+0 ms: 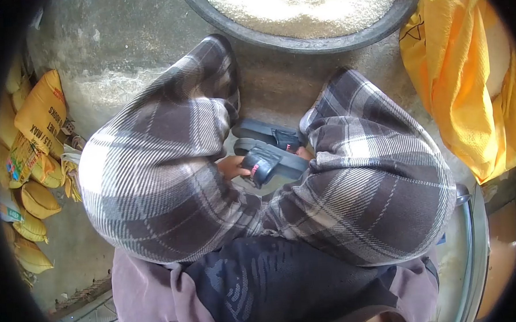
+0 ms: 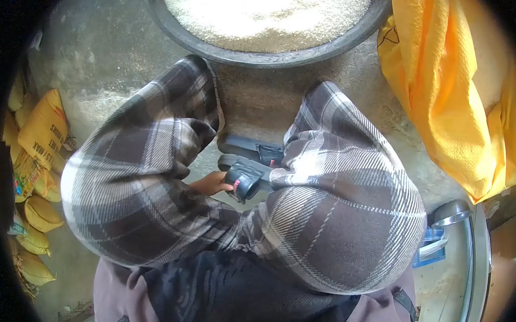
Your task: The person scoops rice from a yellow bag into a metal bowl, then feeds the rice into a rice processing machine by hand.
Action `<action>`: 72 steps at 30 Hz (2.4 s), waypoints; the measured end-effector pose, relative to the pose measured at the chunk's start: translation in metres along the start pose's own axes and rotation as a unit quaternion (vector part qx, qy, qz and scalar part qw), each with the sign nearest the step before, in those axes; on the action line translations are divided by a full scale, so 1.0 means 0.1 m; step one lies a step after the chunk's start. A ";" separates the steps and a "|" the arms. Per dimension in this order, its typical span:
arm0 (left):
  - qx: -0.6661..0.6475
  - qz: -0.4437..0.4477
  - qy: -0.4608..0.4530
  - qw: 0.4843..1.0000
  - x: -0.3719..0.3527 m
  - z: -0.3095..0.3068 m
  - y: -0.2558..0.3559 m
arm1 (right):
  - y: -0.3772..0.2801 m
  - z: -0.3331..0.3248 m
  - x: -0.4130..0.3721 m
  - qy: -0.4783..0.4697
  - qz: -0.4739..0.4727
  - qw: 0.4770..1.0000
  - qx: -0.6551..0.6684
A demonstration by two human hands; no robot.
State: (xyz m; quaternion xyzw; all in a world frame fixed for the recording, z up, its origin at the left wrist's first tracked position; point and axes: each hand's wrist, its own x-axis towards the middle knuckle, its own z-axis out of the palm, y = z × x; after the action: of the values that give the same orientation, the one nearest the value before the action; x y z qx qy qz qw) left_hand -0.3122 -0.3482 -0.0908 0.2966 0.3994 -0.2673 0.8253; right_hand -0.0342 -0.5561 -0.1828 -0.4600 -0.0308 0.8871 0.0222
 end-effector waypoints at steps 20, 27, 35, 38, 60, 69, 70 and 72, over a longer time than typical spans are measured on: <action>0.114 -0.113 -0.057 0.985 -0.24 -0.66 -0.27 | -0.67 -1.17 0.03 0.245 -0.177 0.936 -0.180; 0.168 -0.178 -0.080 0.966 -0.90 -0.60 0.35 | -0.98 -1.36 -0.46 0.336 -0.248 0.881 -0.224; 0.264 -0.213 -0.054 0.939 -0.96 -1.32 0.99 | -1.93 -1.75 -0.86 0.473 -0.360 0.756 -0.276; 0.256 -0.241 -0.068 0.934 -1.17 -1.27 0.86 | -1.93 -1.61 -1.21 0.499 -0.362 0.728 -0.301; 0.284 0.463 0.563 0.623 0.35 -1.68 2.98 | -4.13 -0.50 -1.47 0.430 -0.514 0.642 -0.372; 0.024 0.532 0.536 0.655 1.55 -1.36 3.26 | -4.66 -0.70 0.42 0.385 -0.663 0.611 0.197; -0.094 0.574 0.442 0.683 1.62 -1.38 3.32 | -4.71 -0.66 0.38 0.389 -0.661 0.609 0.201; -0.130 0.567 0.414 0.700 1.67 -1.44 3.49 | -4.80 -0.43 0.14 0.394 -0.652 0.628 0.161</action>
State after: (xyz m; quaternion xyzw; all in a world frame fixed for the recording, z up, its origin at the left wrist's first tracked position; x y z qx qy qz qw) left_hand -0.0577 -0.0436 -0.2040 0.4375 0.4880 0.4558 0.6022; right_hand -0.0018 -0.0754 -0.1831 -0.6145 -0.1677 0.3664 0.6782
